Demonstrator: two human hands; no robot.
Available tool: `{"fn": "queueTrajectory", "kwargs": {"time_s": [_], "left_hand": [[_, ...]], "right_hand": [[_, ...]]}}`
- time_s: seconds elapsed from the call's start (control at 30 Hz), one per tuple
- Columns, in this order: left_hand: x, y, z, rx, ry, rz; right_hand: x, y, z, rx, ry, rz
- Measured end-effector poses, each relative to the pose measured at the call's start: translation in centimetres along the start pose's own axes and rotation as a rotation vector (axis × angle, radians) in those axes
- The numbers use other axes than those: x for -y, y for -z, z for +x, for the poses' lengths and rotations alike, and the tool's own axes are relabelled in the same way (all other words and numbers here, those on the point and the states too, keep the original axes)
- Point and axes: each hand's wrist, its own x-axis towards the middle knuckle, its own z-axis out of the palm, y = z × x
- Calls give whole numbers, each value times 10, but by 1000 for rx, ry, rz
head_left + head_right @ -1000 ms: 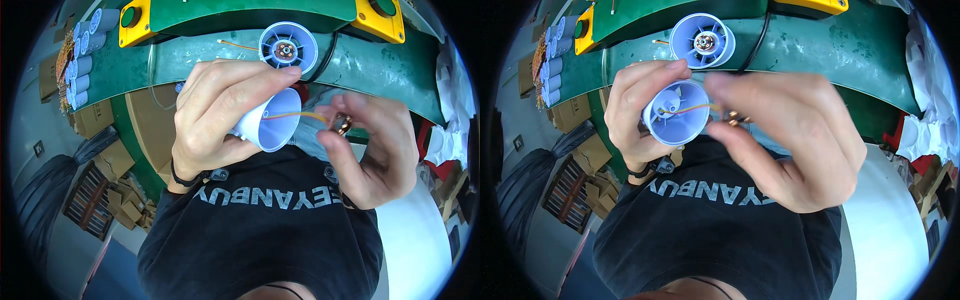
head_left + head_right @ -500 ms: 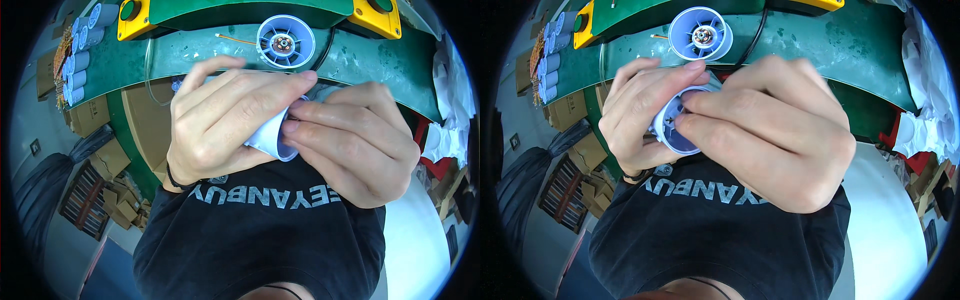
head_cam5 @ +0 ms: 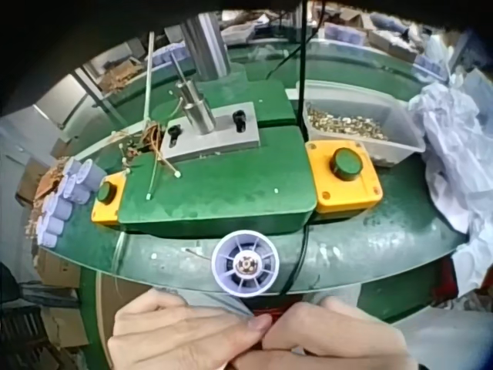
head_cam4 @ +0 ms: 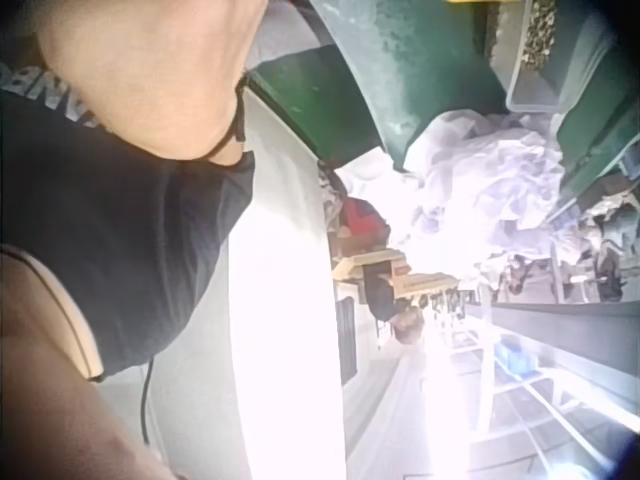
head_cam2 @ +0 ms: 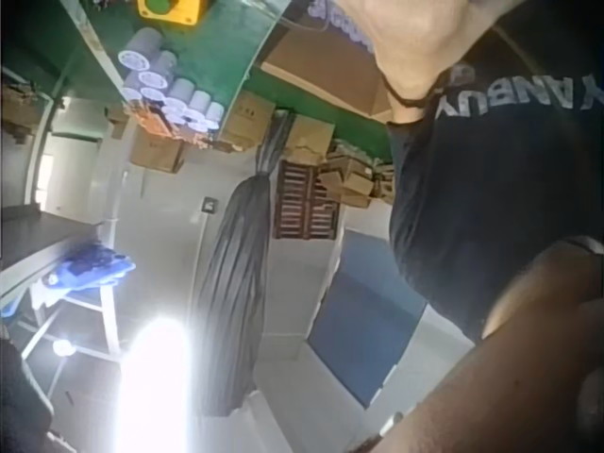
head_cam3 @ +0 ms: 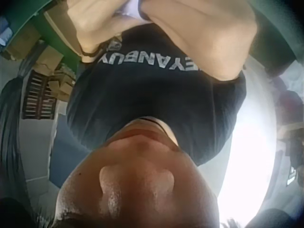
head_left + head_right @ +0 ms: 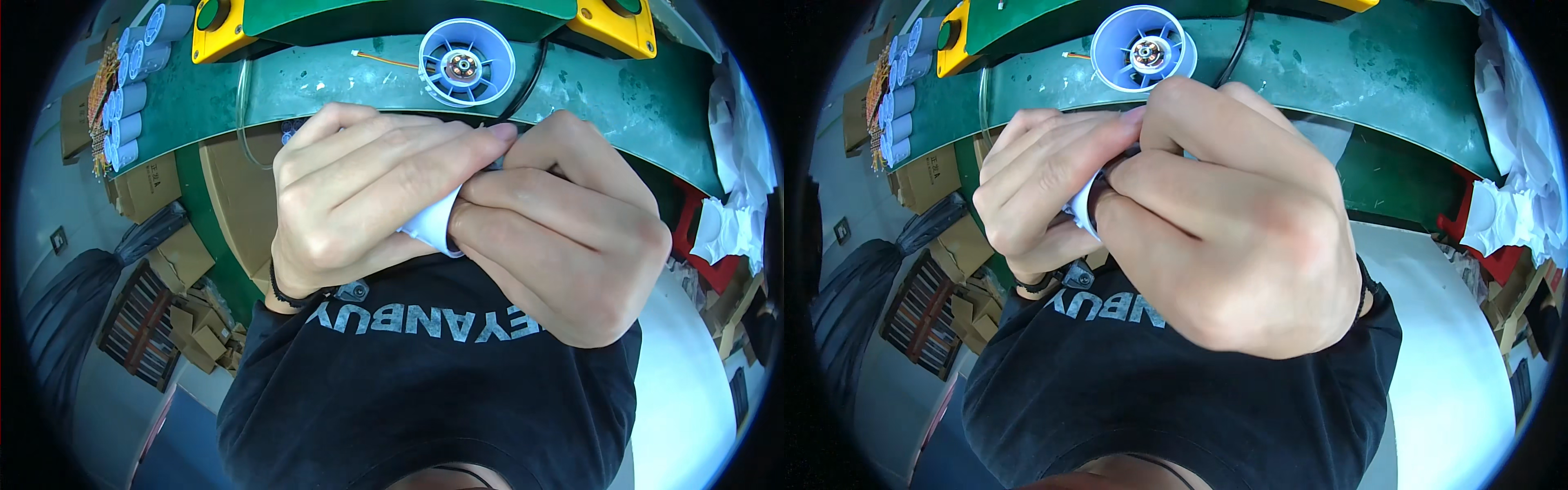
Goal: Assembling LED light bulb housings by inserting internal components and using a machine press.
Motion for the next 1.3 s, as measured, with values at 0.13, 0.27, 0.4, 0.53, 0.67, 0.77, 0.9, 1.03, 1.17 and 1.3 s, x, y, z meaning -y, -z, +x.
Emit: {"fn": "queueTrajectory", "kwargs": {"time_s": [0.13, 0.27, 0.4, 0.53, 0.67, 0.77, 0.9, 1.03, 1.17, 1.3], "left_hand": [[2, -4, -4, -3, 20, 3], [6, -10, -9, -27, 24, 12], [6, -9, -12, -11, 65, 25], [4, -6, -14, -32, 94, 102], [18, 20, -29, -157, 111, 305], [30, 14, -29, -317, 203, 195], [41, -17, -28, -589, 294, -87], [49, -24, -30, -574, 166, -24], [51, -23, -33, -483, 183, 175], [50, -21, -36, -486, 230, 166]], "right_hand": [[-3, -5, 0, -41, -91, 179], [-1, -8, -2, -44, -180, 169], [-2, -12, -3, -59, -189, 157], [-10, -8, -3, -53, -175, 183], [-38, 37, -11, -174, -26, 133], [-72, 26, -31, -685, -121, 5], [-97, 16, -36, -859, -428, -215], [-113, 16, -49, -856, -473, -138], [-113, 16, -49, -824, -492, -132], [-111, 12, -43, -844, -463, -74]]}}
